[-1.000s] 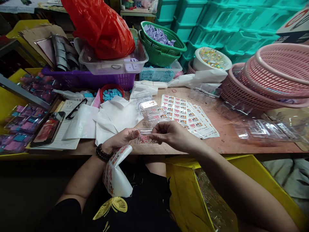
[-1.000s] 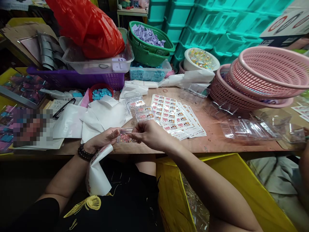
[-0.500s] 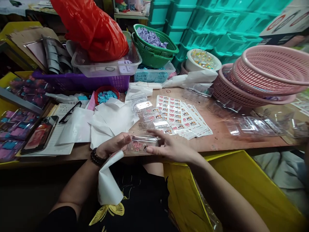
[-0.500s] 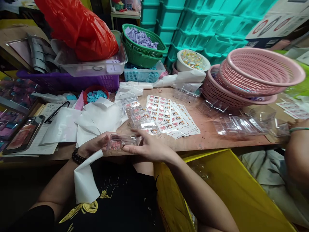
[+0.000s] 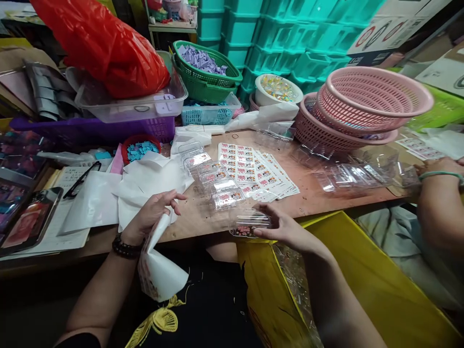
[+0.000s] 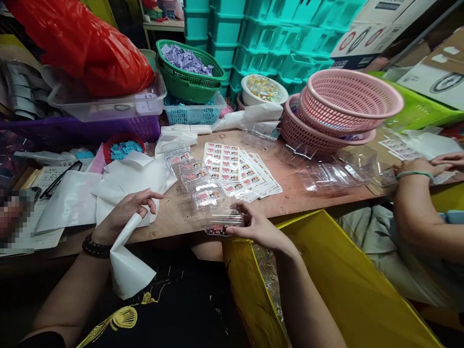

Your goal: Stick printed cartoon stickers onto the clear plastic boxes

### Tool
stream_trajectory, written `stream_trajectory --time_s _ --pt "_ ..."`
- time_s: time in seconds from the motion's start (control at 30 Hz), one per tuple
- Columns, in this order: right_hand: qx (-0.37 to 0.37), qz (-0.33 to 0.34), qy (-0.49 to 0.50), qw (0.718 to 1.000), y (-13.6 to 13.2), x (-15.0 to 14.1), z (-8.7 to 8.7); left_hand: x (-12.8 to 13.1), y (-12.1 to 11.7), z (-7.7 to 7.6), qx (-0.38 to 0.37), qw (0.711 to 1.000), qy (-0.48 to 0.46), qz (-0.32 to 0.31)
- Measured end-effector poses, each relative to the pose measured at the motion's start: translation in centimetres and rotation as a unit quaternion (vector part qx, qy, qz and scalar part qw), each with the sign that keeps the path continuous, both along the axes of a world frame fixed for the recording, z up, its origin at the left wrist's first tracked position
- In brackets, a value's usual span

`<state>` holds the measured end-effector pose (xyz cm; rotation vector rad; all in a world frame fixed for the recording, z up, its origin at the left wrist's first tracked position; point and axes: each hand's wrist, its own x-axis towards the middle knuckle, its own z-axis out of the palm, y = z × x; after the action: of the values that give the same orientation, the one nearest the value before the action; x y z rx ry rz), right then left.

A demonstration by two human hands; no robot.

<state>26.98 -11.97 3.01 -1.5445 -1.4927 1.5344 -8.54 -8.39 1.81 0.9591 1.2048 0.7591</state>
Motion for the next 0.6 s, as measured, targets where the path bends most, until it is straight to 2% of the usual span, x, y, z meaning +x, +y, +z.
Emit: stream_trajectory --time_s 0.17,0.27,0.37,0.47,0.53,0.6 --pt "-0.045 -0.048 0.028 0.997 0.2 -2.5 -2.6 3.1 0.0 -0.9 0.078 0.99 0.026 -0.114" --pt "-0.052 -0.093 0.034 0.994 1.1 -3.7 -3.4 4.6 0.4 -1.2 0.09 0.983 0.035 -0.157" --pt "-0.04 -0.129 0.012 0.991 1.8 -4.2 -3.6 5.6 0.5 -1.4 0.116 0.98 0.051 -0.157" --pt "-0.036 -0.135 -0.021 0.99 2.5 -4.5 -3.2 6.2 0.3 -1.7 0.153 0.978 0.082 -0.113" --pt "-0.005 -0.136 -0.025 0.99 2.9 -4.9 -2.9 6.6 0.0 -2.1 0.154 0.979 0.104 -0.081" --pt "0.044 -0.133 -0.002 0.99 3.1 -5.6 -2.8 6.9 -0.3 -2.6 0.136 0.981 0.109 -0.084"
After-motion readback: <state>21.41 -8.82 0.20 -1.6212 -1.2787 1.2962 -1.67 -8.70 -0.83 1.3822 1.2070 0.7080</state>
